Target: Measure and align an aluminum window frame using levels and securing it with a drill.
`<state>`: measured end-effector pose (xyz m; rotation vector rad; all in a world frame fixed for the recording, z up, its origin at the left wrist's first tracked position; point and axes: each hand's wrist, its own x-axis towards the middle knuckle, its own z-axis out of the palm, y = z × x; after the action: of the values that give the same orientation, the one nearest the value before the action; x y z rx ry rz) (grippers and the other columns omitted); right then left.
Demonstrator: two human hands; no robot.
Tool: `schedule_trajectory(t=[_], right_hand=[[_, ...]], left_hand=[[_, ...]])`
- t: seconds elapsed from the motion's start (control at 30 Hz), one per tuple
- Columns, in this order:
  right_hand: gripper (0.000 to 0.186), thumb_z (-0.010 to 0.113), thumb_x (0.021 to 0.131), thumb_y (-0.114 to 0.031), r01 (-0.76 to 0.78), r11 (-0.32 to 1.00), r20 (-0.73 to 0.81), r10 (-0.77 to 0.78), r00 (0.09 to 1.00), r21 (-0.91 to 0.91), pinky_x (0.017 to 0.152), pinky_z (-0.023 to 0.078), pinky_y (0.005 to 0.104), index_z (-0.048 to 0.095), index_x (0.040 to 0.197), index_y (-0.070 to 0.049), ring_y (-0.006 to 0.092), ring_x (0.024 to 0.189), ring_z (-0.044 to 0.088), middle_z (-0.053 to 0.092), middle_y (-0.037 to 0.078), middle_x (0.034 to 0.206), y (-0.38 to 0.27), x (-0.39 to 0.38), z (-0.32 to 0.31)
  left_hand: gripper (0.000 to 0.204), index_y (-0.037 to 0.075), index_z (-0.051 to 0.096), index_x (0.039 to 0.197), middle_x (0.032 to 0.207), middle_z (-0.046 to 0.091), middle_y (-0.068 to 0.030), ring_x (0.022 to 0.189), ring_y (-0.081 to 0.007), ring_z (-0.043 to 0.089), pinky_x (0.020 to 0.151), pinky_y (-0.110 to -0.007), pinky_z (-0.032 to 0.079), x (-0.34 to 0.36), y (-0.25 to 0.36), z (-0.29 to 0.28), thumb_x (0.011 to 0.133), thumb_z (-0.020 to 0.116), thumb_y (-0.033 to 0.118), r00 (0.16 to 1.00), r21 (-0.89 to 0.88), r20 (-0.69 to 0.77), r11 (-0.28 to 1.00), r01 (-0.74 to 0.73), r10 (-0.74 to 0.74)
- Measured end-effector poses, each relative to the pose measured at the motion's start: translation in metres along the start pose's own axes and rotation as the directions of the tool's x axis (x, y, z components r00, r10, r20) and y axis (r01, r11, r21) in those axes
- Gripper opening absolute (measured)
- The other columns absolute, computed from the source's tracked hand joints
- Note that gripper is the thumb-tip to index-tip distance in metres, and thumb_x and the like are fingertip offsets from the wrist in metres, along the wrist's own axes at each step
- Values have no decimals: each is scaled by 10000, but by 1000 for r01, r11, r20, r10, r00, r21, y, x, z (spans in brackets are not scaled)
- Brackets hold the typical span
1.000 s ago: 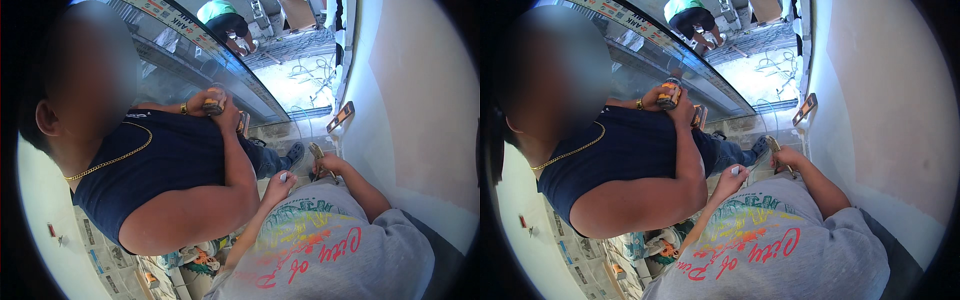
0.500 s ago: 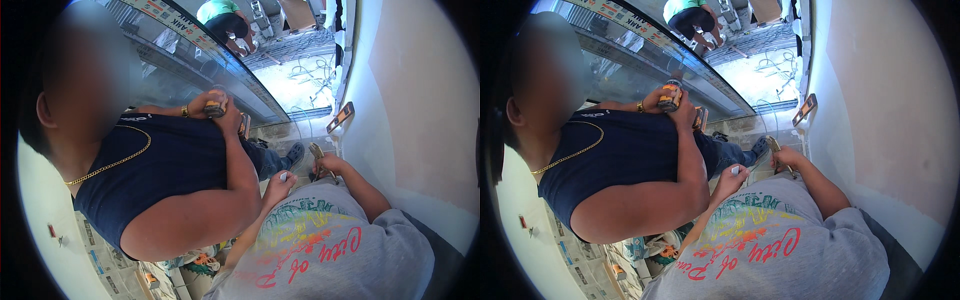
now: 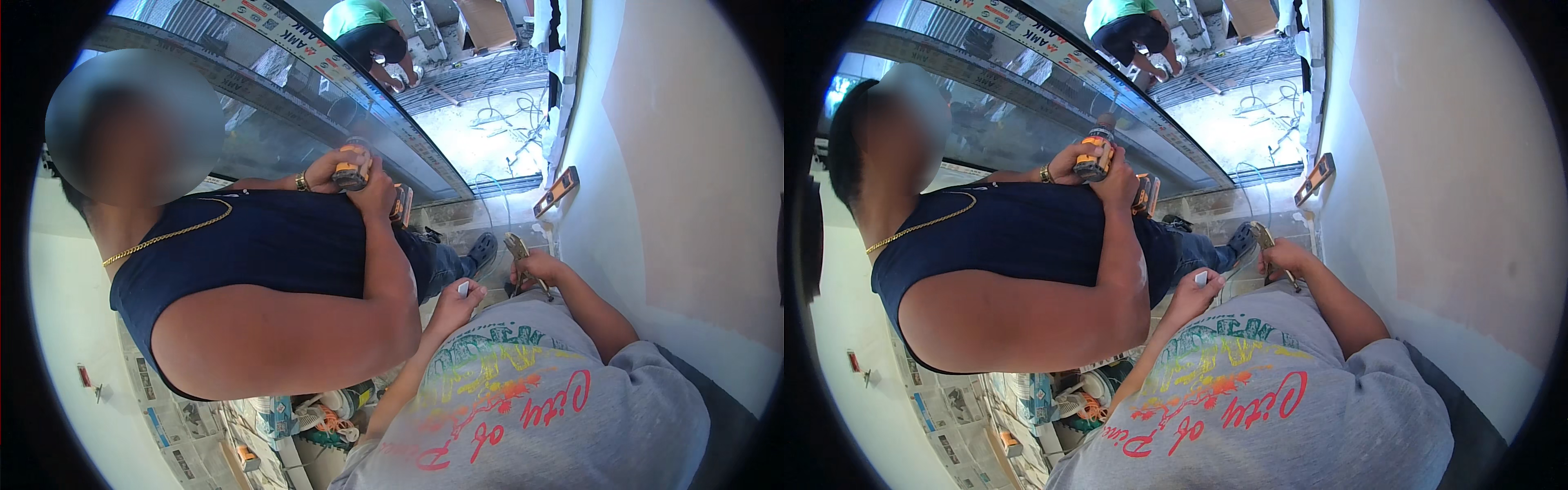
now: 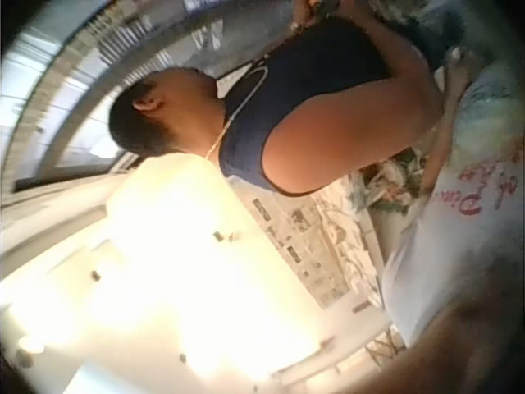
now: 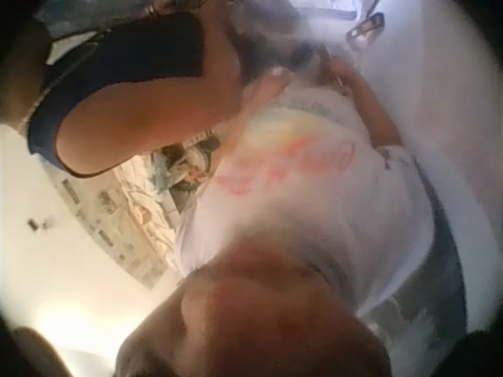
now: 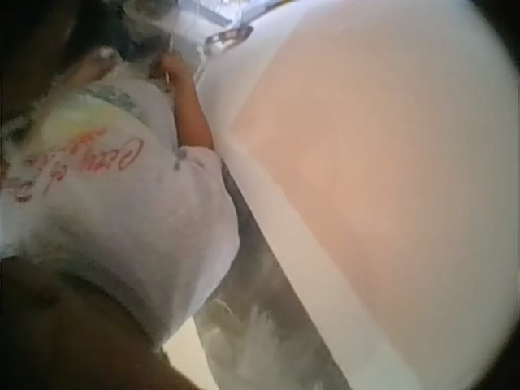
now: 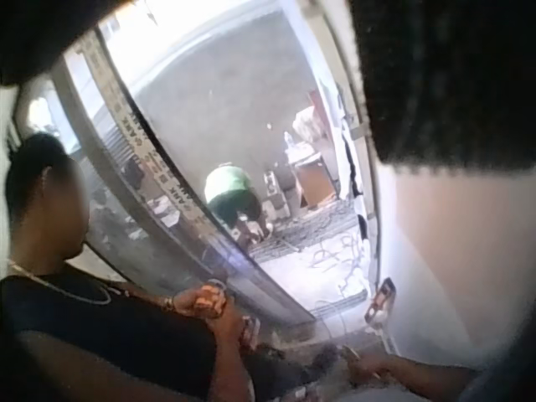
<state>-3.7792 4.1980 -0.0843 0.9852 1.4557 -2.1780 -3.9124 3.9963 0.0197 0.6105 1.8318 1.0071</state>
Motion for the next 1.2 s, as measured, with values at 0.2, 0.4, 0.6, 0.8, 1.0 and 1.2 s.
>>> schedule_trajectory(t=[0.2,0.4,0.6,0.8,1.0,1.2], right_hand=[[182,543,796,-157,1,1000,5,-1,1000,6,666,557,349,618,897,-26,203,781,648,655,93,855,2,2,-2],[184,533,807,-152,3,1000,-4,-3,1000,24,675,561,356,618,899,-18,207,785,649,654,95,852,1,2,-1],[186,539,802,-153,1,1000,5,-1,1000,30,674,560,355,619,901,-17,210,780,648,653,96,848,0,2,-1],[190,539,808,-174,10,1000,-14,-10,1000,6,680,552,359,618,891,-23,208,792,643,652,94,855,-3,-1,0],[187,544,802,-174,1,1000,-11,-1,1000,23,683,550,350,617,886,-23,205,793,641,650,90,849,-5,-2,1],[172,543,793,-160,-2,1000,-12,2,1000,20,684,552,346,623,859,-23,204,795,641,648,90,841,-1,2,0]], left_hand=[[211,45,587,805,618,509,26,585,-57,436,535,-258,373,0,1,0,868,649,236,1000,12,-8,1000,6,-6],[215,48,579,797,614,497,32,571,-52,424,526,-251,362,-2,5,0,872,648,237,1000,12,-10,1000,6,-6],[214,49,575,804,609,481,40,561,-48,410,517,-252,350,-2,2,-1,876,643,238,998,-62,34,997,52,-49],[226,47,585,812,611,497,31,574,-59,426,534,-261,362,0,6,-2,869,645,256,998,-15,36,999,51,-50],[219,53,605,796,618,515,30,577,-68,441,542,-270,371,3,1,-1,837,674,257,998,-26,18,997,67,-66],[221,52,610,780,607,524,25,567,-71,449,532,-271,365,6,-7,-1,825,684,255,996,-91,22,992,93,-91]])
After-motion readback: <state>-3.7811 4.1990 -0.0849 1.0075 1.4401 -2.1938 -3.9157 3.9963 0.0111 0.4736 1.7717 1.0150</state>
